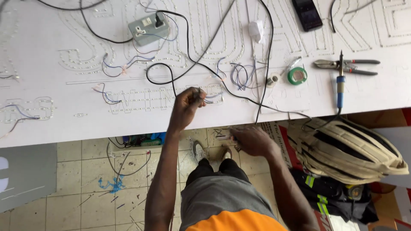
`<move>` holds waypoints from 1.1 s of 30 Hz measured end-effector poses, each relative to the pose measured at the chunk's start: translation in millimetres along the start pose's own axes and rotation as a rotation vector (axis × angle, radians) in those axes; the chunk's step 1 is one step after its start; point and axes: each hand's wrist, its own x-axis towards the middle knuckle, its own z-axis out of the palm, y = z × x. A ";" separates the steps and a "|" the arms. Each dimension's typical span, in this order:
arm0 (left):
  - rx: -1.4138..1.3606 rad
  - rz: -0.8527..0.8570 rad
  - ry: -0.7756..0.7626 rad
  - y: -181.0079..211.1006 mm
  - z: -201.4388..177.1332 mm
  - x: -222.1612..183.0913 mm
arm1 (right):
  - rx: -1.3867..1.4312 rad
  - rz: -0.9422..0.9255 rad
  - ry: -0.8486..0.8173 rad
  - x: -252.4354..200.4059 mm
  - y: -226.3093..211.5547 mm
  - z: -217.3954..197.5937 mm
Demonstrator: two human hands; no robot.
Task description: Stripping insulation from electrical wires and twisting them together to prepare for sign assembly.
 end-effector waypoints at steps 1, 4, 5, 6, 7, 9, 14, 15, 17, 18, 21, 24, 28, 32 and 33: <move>0.004 -0.005 -0.002 1.1 3.8 -0.3 | 0.006 -0.001 0.000 -4.9 -4.7 -19.4; 0.000 -0.009 -0.015 0.2 15.9 -13.0 | 0.334 -0.009 -0.013 -19.6 -15.2 -52.3; -0.004 -0.007 0.001 1.5 17.9 -12.1 | 0.292 -0.035 0.036 -17.7 -14.4 -57.8; -0.009 -0.005 0.016 2.9 19.6 -10.6 | 0.250 -0.062 0.085 -15.4 -13.9 -63.9; -0.006 -0.001 0.018 -0.1 20.6 -8.7 | 0.248 -0.067 0.087 -11.8 -12.7 -64.3; -0.102 -0.016 0.107 -9.7 23.3 -7.8 | 0.671 -0.082 0.156 -5.5 -9.8 -61.0; -0.153 0.026 0.164 -19.7 31.6 -9.4 | 0.406 0.327 0.572 69.5 115.4 16.0; -0.165 0.071 0.176 -16.1 34.6 -7.1 | 0.393 0.361 0.697 82.8 140.6 21.3; -0.168 0.108 0.183 -22.1 38.4 -8.0 | 0.303 0.381 0.781 62.7 122.6 -3.2; -0.173 0.142 0.185 -24.9 40.2 -6.5 | 0.212 0.405 0.863 52.9 114.1 -16.3; -0.110 0.199 0.152 -29.7 45.0 4.3 | 0.434 0.226 1.013 50.0 78.7 -39.9; 0.009 0.247 0.095 -15.8 52.2 7.4 | 0.866 -0.302 0.924 57.7 33.0 -68.8; 0.178 0.289 0.115 12.4 63.3 3.3 | 1.166 -0.539 0.777 71.4 -9.0 -99.0; 0.173 0.309 0.285 0.8 61.1 11.7 | 1.227 -0.669 0.757 93.8 -23.3 -104.2; 0.101 0.272 0.358 -2.8 59.7 14.8 | 1.228 -0.674 0.807 100.7 -26.1 -103.7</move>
